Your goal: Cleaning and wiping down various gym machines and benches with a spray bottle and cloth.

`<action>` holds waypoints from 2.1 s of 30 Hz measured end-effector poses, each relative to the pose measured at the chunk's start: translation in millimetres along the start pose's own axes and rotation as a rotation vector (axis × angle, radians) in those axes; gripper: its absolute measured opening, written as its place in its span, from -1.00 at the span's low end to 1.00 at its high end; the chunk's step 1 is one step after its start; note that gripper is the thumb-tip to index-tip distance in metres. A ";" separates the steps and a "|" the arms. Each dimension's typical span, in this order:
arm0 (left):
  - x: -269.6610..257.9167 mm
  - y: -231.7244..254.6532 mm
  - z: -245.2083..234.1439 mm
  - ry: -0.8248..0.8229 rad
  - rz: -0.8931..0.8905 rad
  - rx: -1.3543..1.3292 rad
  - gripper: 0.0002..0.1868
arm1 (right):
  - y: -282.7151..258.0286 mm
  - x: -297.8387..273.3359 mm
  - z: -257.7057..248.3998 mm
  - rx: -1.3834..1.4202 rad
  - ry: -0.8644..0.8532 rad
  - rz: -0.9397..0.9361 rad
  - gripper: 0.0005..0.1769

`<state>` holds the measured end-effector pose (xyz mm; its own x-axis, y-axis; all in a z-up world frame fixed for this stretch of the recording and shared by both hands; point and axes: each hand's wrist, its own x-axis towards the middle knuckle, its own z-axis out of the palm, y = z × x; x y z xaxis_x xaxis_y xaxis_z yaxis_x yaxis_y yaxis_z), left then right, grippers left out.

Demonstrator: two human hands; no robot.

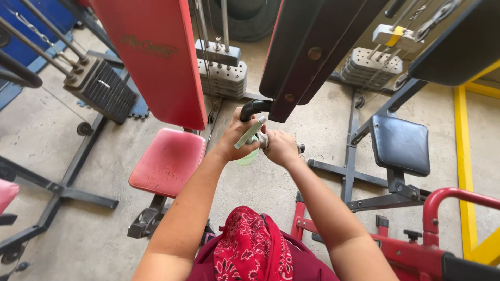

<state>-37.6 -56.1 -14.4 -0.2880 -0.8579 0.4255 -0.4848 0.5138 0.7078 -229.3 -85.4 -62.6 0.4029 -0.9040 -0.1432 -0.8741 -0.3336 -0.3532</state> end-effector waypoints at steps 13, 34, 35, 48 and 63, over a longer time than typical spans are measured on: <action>8.1 -11.0 -7.5 -0.076 0.142 0.029 -0.57 | 4.9 -55.6 -23.6 0.847 0.678 0.127 -0.48; 12.7 -17.0 -1.2 -0.036 0.147 0.070 -0.61 | -20.3 28.7 -251.9 0.610 1.383 -0.790 -0.48; 13.3 -17.6 0.0 -0.056 0.125 0.089 -0.61 | -20.8 28.5 -245.4 0.565 1.418 -0.700 -0.51; 22.2 -7.3 6.0 -0.035 0.064 0.153 -0.60 | -24.3 14.9 -122.1 0.504 1.363 -0.309 -0.11; 13.5 -15.9 6.3 -0.010 0.115 0.119 -0.60 | 40.3 -16.9 -42.6 1.841 0.911 -0.993 -0.62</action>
<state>-39.0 -75.9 -23.5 -0.3553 -0.7940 0.4933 -0.5422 0.6049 0.5832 -283.0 -95.0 -35.0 -0.2458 -0.6869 0.6840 0.7755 -0.5627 -0.2863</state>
